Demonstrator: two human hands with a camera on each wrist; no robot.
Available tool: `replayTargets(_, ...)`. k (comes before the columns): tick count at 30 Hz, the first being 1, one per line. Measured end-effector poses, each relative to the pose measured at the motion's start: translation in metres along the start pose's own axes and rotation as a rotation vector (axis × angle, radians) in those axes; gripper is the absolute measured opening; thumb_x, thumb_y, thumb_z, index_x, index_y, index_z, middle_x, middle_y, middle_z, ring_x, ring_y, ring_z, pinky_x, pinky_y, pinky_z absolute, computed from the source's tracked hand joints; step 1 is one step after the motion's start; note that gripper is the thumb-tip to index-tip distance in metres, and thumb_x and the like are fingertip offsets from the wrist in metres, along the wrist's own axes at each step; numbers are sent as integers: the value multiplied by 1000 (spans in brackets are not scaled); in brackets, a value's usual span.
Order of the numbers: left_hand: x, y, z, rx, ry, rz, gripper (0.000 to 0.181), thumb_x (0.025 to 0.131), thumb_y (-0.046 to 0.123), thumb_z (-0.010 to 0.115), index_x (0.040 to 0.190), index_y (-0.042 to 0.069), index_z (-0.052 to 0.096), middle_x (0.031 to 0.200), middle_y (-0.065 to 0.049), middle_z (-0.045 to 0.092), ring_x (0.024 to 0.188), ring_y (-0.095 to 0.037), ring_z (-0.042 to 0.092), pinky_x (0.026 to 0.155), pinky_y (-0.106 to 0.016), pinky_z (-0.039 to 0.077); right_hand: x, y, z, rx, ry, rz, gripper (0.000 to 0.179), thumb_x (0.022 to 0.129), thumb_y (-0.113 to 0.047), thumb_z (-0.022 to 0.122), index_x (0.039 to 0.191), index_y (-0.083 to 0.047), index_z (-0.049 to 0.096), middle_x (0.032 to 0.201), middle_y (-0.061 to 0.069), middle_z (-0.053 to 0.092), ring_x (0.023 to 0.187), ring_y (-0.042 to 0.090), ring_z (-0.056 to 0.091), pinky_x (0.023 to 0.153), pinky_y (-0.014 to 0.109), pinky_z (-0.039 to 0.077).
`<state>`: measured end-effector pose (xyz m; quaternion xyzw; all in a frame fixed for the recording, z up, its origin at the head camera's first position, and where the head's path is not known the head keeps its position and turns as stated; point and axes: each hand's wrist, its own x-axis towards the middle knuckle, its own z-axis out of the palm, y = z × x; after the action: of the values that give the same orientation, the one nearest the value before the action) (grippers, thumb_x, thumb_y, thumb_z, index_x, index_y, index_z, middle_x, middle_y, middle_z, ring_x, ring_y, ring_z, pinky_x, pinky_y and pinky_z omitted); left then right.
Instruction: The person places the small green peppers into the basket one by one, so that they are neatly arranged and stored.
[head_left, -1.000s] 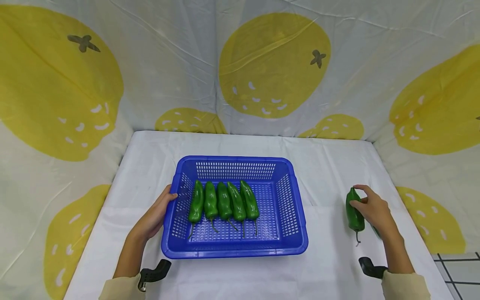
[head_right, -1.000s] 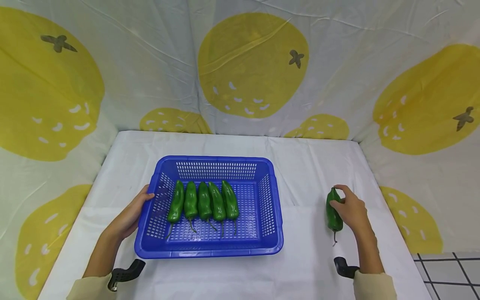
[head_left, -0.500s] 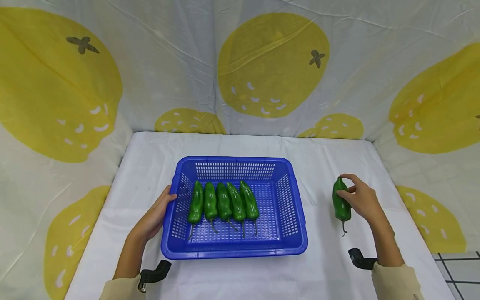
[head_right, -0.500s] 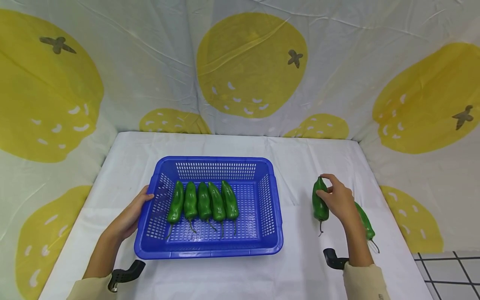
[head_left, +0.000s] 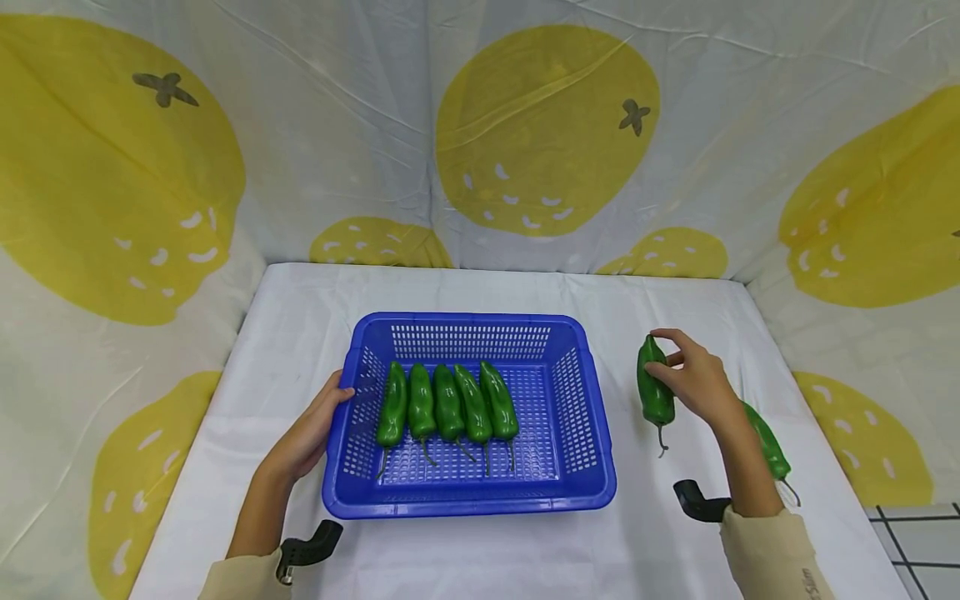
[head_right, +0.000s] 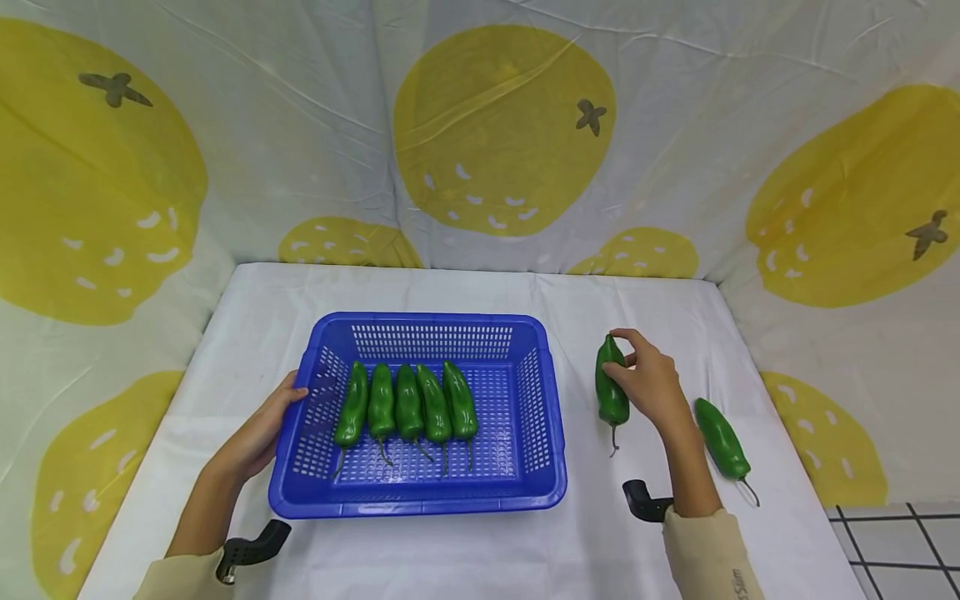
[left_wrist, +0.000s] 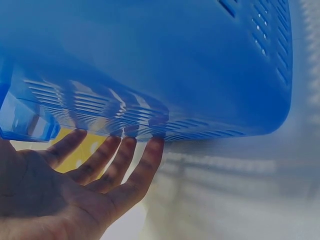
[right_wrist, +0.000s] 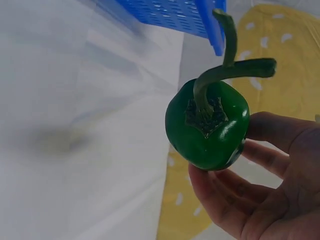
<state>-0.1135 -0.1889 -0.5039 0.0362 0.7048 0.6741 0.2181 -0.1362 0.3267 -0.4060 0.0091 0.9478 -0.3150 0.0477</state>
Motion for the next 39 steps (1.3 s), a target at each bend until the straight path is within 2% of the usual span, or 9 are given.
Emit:
replayTargets(6, 0, 0, 0, -2, 3, -1, 60, 107, 37, 29, 157, 12, 5, 151, -29, 22, 134, -53, 33, 103, -67, 32, 5, -14, 3, -3, -2, -20, 55, 96, -17, 65, 145, -4, 44, 108, 34, 62, 80, 36, 68, 64, 42, 58)
replayTargets(21, 0, 2, 0, -11, -3, -1, 61, 107, 37, 29, 157, 12, 5, 152, -29, 22, 136, -52, 31, 105, -67, 29, 20, -56, 23, 21, -14, -76, 53, 95, -17, 65, 144, -6, 47, 106, 30, 64, 74, 30, 68, 61, 36, 57)
replayTargets(31, 0, 2, 0, -17, -10, -5, 60, 107, 37, 30, 157, 12, 5, 152, -29, 22, 136, -51, 31, 105, -66, 29, 30, -75, 36, 55, -56, -106, 52, 94, -14, 65, 143, -8, 49, 101, 25, 66, 71, 27, 67, 59, 33, 56)
replayTargets(39, 0, 2, 1, -10, -6, -6, 62, 107, 37, 30, 157, 12, 4, 152, -29, 21, 136, -52, 30, 105, -67, 28, 34, -89, 54, 64, -124, -127, 50, 94, -13, 65, 142, -8, 50, 99, 24, 66, 70, 26, 66, 56, 32, 55)
